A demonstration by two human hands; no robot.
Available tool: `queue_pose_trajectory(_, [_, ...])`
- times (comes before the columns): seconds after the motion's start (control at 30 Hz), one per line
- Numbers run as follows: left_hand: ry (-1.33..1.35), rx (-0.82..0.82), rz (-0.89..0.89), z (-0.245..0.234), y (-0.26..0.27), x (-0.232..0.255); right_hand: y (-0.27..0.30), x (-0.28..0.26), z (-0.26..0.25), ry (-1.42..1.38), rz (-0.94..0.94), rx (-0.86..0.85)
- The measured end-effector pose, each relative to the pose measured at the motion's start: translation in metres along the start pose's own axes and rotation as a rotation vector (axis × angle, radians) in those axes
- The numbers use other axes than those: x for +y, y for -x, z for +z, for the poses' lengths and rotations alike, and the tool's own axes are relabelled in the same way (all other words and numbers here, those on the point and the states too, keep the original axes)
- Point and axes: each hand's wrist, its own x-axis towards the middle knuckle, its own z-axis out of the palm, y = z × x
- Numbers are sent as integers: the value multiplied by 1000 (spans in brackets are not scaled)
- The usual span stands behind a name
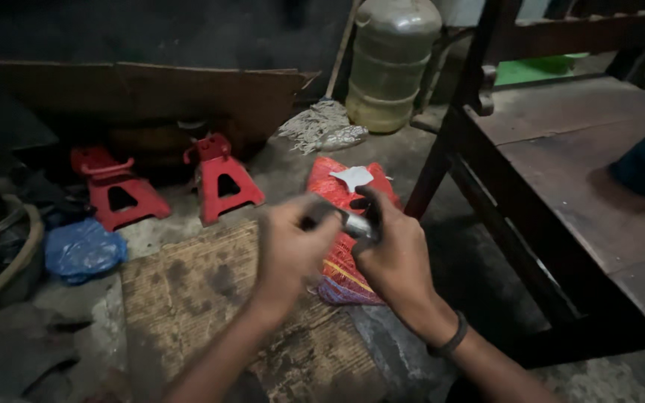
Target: The person scrubs a silver metal part with a small abrasive block, rotating it to clean different sides and ports. The person then wipes the part with a red mesh cloth and continues to scrub and wipe the surface.
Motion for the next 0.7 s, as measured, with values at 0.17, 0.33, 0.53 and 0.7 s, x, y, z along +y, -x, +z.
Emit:
queue_pose_trajectory(0.17, [-6, -48, -70, 0, 5, -8, 0, 3, 4, 16, 30, 4])
queue_pose_trajectory(0.33, [132, -54, -168, -4, 1, -8, 0, 0, 5, 67, 19, 3])
queue_pose_trajectory(0.53, [148, -40, -273, -8, -2, -3, 1, -1, 8, 62, -42, 22])
queue_pose_trajectory(0.7, [-106, -7, 204, -4, 3, 1, -4, 4, 16, 85, -25, 4])
